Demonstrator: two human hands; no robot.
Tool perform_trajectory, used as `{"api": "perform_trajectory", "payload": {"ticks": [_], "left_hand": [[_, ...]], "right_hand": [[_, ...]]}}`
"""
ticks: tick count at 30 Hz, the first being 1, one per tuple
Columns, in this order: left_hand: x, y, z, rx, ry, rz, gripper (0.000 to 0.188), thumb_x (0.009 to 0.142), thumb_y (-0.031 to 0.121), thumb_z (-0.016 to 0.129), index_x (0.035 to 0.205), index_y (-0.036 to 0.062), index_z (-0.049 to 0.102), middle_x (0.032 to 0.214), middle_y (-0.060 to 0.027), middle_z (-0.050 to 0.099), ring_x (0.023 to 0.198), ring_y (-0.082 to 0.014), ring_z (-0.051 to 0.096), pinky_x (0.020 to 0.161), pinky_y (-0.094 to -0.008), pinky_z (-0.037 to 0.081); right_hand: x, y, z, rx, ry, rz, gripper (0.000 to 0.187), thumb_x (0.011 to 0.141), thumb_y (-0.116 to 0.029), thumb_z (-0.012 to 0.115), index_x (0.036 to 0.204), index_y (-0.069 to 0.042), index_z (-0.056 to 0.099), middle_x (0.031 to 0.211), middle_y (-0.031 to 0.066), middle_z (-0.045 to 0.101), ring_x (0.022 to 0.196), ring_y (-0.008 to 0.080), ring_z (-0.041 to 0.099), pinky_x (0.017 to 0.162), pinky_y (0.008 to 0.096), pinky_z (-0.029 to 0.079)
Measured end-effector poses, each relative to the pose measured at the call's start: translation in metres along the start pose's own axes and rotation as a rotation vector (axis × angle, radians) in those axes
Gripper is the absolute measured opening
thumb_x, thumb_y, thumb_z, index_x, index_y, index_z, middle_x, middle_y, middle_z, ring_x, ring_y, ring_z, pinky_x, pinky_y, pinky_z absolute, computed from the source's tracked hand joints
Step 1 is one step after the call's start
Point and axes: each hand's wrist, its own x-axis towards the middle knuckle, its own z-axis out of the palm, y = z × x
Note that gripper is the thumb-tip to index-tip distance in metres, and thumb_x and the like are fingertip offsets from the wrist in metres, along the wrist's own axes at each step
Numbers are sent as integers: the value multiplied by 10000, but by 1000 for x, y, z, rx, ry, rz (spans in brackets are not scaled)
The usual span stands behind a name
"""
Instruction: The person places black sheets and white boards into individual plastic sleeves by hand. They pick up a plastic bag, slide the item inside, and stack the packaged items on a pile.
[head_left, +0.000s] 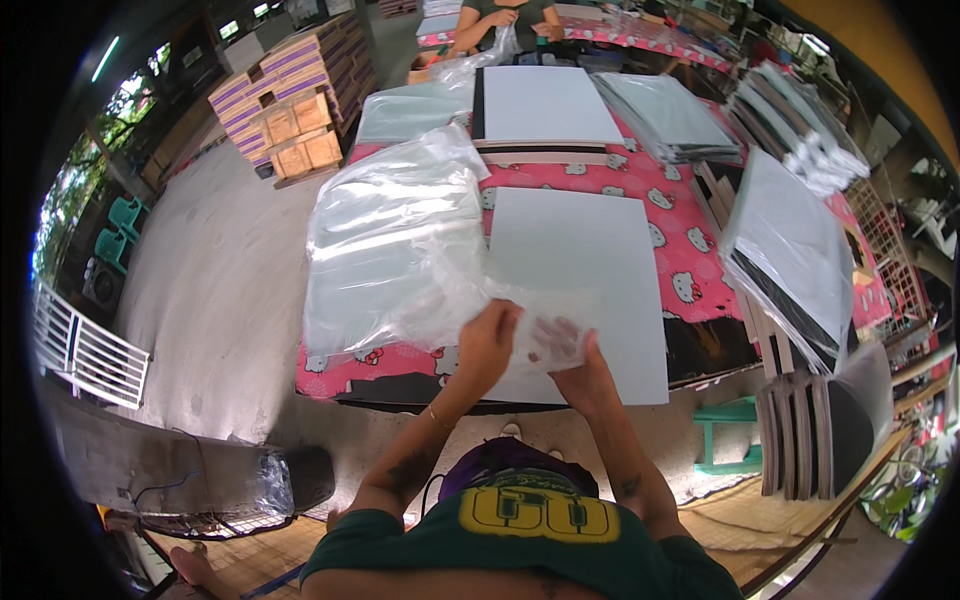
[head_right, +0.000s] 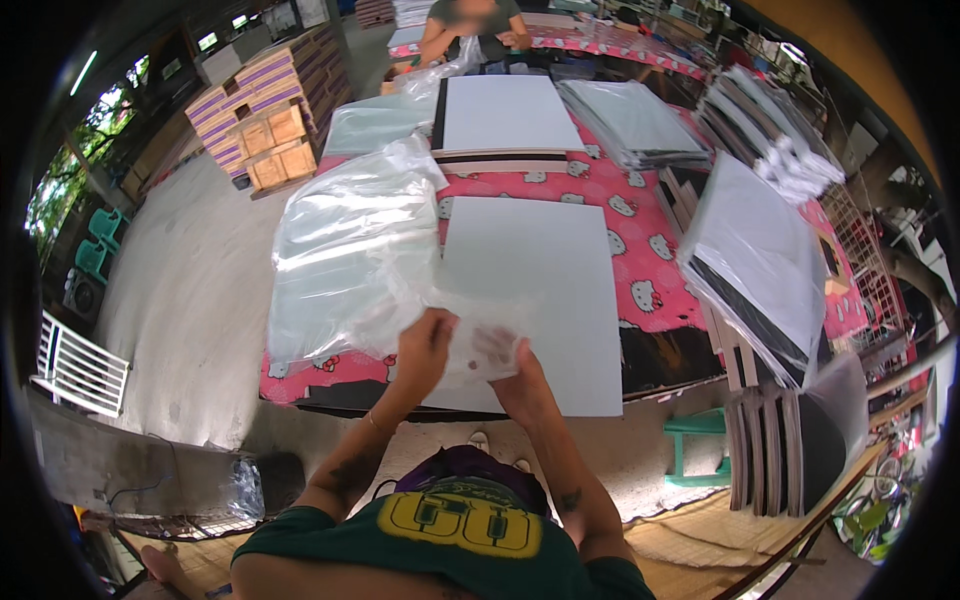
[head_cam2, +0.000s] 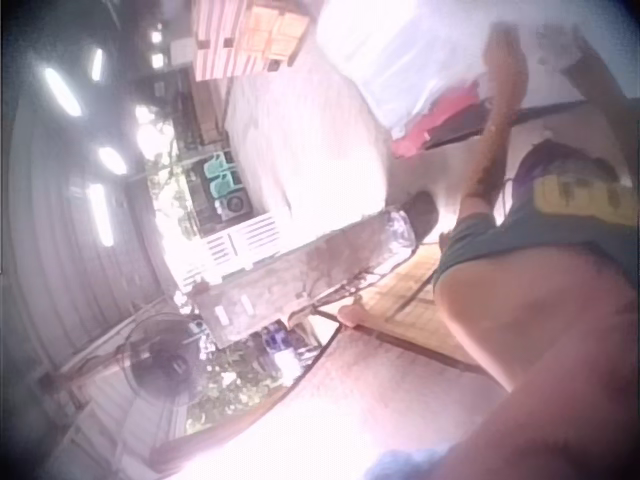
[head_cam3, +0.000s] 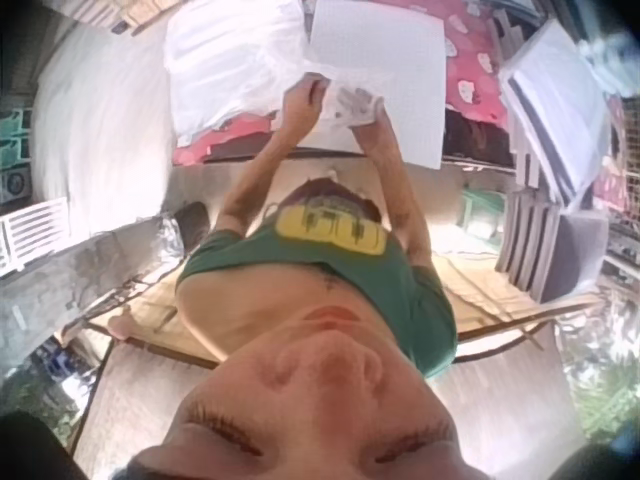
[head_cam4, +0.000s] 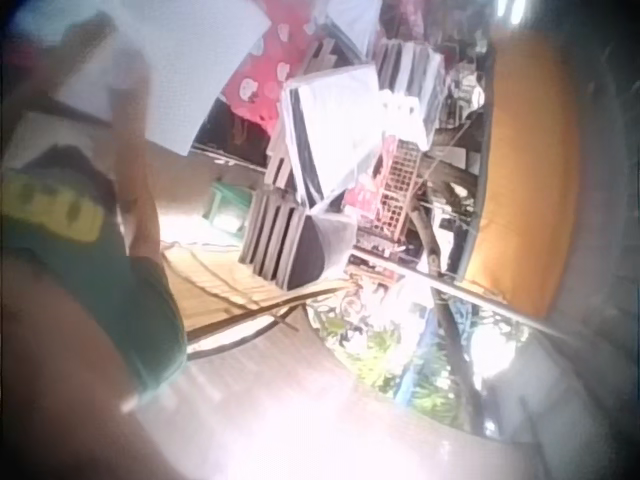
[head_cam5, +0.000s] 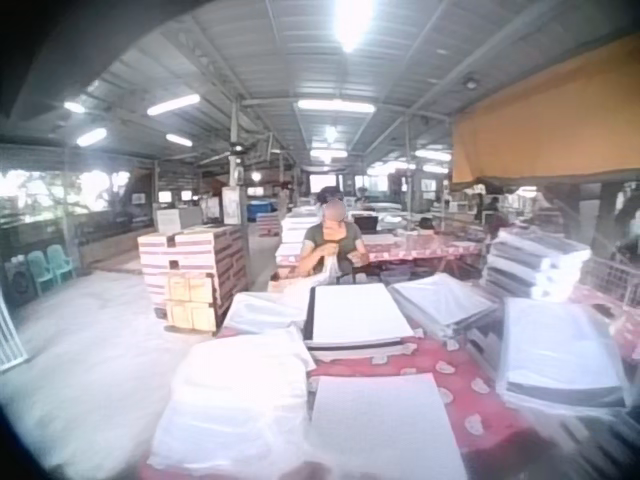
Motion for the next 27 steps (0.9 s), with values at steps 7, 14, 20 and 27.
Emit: {"api": "perform_trajectory", "payload": {"ticks": [7,14,20,27], "left_hand": [[23,-72,-70,-102,-268,-195,135,803,28,611,932,25,575,891,-173,648,743,-249,656,638,-348,503],[62,57,15,470,-621,295,158,791,46,563,911,-17,644,1272,-284,480,873,-403,626,774,-412,520],[44,30,-85,469,-338,468,256,861,238,580,800,-6,620,1086,-173,602,820,-294,638,688,-390,516],[2,109,-78,-55,-1323,-158,361,795,213,611,1045,-48,602,1106,-221,594,1071,-307,563,915,-404,437]], "right_hand": [[-28,-104,-40,-452,-218,-112,353,898,-240,585,1206,-87,508,864,43,528,799,153,538,703,297,469],[-54,-140,3,-2339,-153,-516,209,860,-211,567,927,-35,660,944,191,605,889,350,610,743,440,503],[-79,-218,-72,-2206,21,-54,546,890,-517,462,880,-26,700,986,198,640,905,406,617,790,457,480],[-85,-202,-115,-400,-230,-290,351,810,-346,610,1009,-59,647,1219,180,531,978,251,590,745,377,505]]}}
